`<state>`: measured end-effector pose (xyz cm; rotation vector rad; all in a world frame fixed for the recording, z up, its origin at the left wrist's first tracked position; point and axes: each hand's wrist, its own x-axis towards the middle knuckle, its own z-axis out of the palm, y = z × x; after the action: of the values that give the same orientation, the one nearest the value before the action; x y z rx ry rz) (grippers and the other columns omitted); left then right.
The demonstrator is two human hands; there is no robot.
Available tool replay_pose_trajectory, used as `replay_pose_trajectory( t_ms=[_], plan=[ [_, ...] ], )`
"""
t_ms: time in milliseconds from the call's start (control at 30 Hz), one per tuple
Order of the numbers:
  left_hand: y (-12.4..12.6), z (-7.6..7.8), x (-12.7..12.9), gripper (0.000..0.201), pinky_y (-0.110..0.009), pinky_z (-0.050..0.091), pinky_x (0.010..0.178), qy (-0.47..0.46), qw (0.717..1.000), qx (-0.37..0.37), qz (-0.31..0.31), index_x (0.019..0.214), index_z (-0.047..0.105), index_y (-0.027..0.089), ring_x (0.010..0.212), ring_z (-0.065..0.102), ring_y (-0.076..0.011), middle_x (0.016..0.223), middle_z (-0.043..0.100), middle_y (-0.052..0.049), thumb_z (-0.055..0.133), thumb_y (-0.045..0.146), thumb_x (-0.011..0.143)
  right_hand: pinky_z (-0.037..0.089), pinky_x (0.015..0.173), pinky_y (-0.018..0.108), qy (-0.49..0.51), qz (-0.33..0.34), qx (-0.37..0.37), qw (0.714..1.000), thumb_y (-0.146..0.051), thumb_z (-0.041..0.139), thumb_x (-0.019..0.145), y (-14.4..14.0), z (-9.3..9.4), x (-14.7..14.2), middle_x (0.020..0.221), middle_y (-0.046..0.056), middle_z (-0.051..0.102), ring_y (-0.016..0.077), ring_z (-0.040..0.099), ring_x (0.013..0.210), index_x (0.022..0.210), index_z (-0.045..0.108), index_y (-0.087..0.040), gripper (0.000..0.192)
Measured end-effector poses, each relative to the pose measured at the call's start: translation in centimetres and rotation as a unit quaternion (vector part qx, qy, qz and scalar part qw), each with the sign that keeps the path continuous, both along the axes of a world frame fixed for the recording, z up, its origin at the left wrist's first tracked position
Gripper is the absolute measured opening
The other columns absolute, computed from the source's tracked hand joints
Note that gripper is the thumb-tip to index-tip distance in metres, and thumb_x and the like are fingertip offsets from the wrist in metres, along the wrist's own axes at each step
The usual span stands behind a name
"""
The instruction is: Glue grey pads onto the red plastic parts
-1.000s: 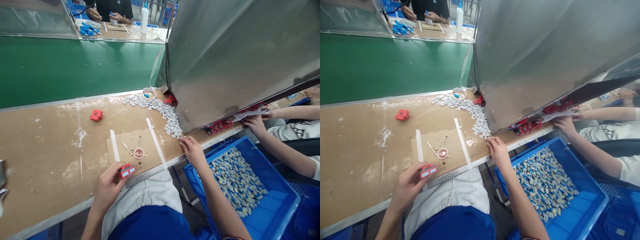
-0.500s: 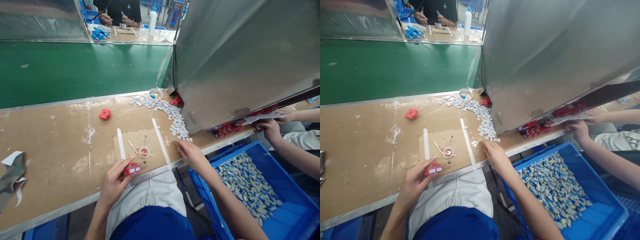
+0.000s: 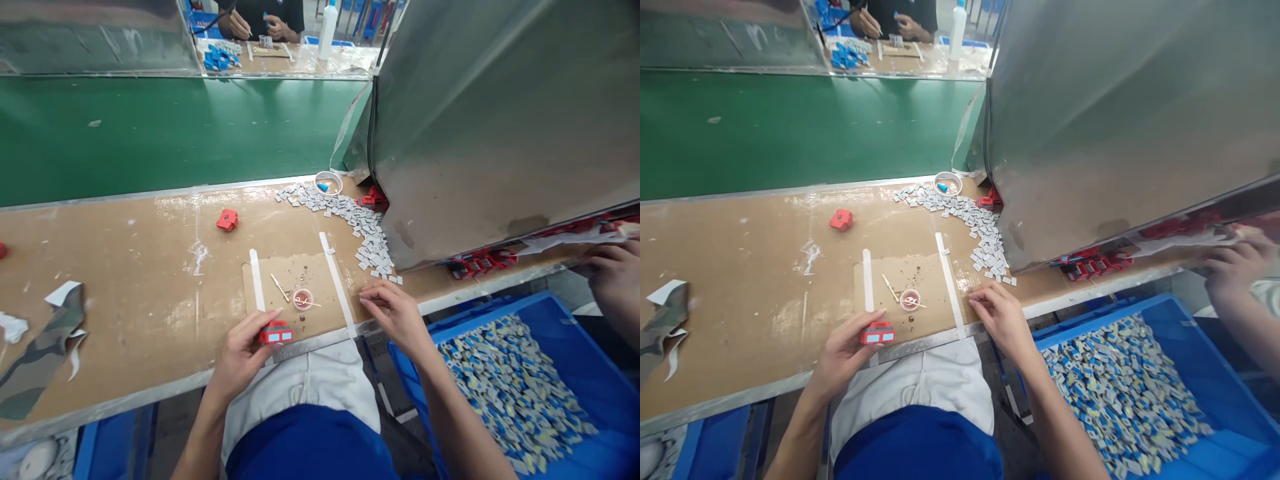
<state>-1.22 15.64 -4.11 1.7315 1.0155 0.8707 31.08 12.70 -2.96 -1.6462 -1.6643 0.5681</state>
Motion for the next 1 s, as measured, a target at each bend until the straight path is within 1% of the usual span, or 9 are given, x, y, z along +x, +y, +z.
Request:
replay_pose_trajectory(
  t_ms=[100,200,367,433,533,600,667,833,1000],
  plan=[
    [0.0,0.2,0.0,0.036,-0.027,0.055,0.072,-0.001,1.000,-0.001,-0.021,0.125,0.071,0.021,0.082,0.068,-0.0189,0.094,0.074,-0.008,0.065,0.021,0.090,0.058,0.066,0.029,0.041,0.010,-0.005,0.999,-0.031,0.062,0.096,-0.5,0.6,-1.3,0.090,0.007,0.064,0.0185,0.065,0.078,0.089,0.071,-0.021,0.015],
    [-0.1,0.1,-0.2,0.039,-0.029,0.057,0.078,0.003,1.000,-0.014,-0.028,0.128,0.069,0.022,0.085,0.070,-0.0196,0.099,0.076,-0.008,0.064,0.018,0.089,0.055,0.066,0.028,0.038,0.022,-0.020,0.999,-0.029,0.062,0.096,-0.7,0.7,-3.1,0.084,0.005,0.068,0.0179,0.065,0.073,0.086,0.069,-0.020,0.016],
    [-0.6,-0.2,-0.3,0.041,-0.032,0.059,0.085,-0.009,0.996,-0.078,-0.034,0.127,0.067,0.021,0.093,0.074,-0.0221,0.107,0.078,-0.010,0.064,0.016,0.087,0.052,0.064,0.024,0.104,0.058,-0.035,0.992,-0.023,0.062,0.097,-1.2,1.5,-7.3,0.078,0.003,0.070,0.0155,0.066,0.069,0.083,0.066,-0.020,0.015],
    [-0.7,-0.3,-0.2,0.037,-0.033,0.059,0.084,-0.011,0.995,-0.095,-0.030,0.123,0.068,0.020,0.094,0.074,-0.0230,0.107,0.078,-0.011,0.065,0.017,0.087,0.053,0.065,0.024,0.135,0.074,-0.026,0.988,-0.021,0.060,0.097,-1.3,2.0,-8.9,0.080,0.003,0.070,0.0156,0.066,0.071,0.086,0.067,-0.020,0.013],
    [-0.6,-0.3,-0.2,0.032,-0.033,0.060,0.084,-0.004,0.995,-0.097,-0.025,0.119,0.070,0.019,0.097,0.074,-0.0243,0.109,0.077,-0.012,0.067,0.020,0.087,0.055,0.069,0.026,0.157,0.078,-0.003,0.984,-0.020,0.055,0.100,-1.4,2.3,-10.5,0.089,0.006,0.070,0.0170,0.068,0.080,0.101,0.071,-0.021,0.016],
    [-0.5,-0.3,-0.1,0.030,-0.034,0.060,0.084,-0.003,0.995,-0.091,-0.034,0.117,0.071,0.019,0.097,0.074,-0.0245,0.108,0.078,-0.012,0.069,0.023,0.087,0.055,0.069,0.026,0.167,0.076,0.002,0.983,-0.019,0.053,0.101,-1.5,2.4,-11.1,0.090,0.006,0.069,0.0168,0.067,0.080,0.104,0.072,-0.021,0.019],
    [-0.5,-0.3,-0.1,0.030,-0.034,0.060,0.084,-0.006,0.995,-0.084,-0.043,0.117,0.072,0.020,0.096,0.074,-0.0242,0.107,0.078,-0.012,0.070,0.026,0.088,0.054,0.066,0.025,0.173,0.073,-0.002,0.982,-0.019,0.053,0.100,-1.6,2.4,-11.5,0.087,0.006,0.068,0.0163,0.066,0.077,0.101,0.072,-0.021,0.018],
    [-0.7,-0.5,-0.1,0.041,-0.031,0.060,0.082,-0.010,0.994,-0.100,-0.035,0.127,0.067,0.020,0.095,0.074,-0.0232,0.108,0.077,-0.012,0.073,0.030,0.087,0.055,0.069,0.025,0.175,0.071,-0.012,0.982,-0.019,0.053,0.100,-1.7,2.4,-12.5,0.088,0.006,0.068,0.0166,0.067,0.079,0.098,0.070,-0.020,0.017],
    [-0.6,-0.4,0.0,0.029,-0.030,0.058,0.079,0.014,0.996,-0.069,-0.047,0.114,0.071,0.020,0.090,0.072,-0.0210,0.101,0.077,-0.008,0.074,0.028,0.087,0.052,0.067,0.025,0.138,0.091,-0.022,0.986,-0.015,0.053,0.099,-1.5,2.3,-12.8,0.088,0.005,0.067,0.0160,0.066,0.076,0.097,0.070,-0.020,0.017]
  ],
)
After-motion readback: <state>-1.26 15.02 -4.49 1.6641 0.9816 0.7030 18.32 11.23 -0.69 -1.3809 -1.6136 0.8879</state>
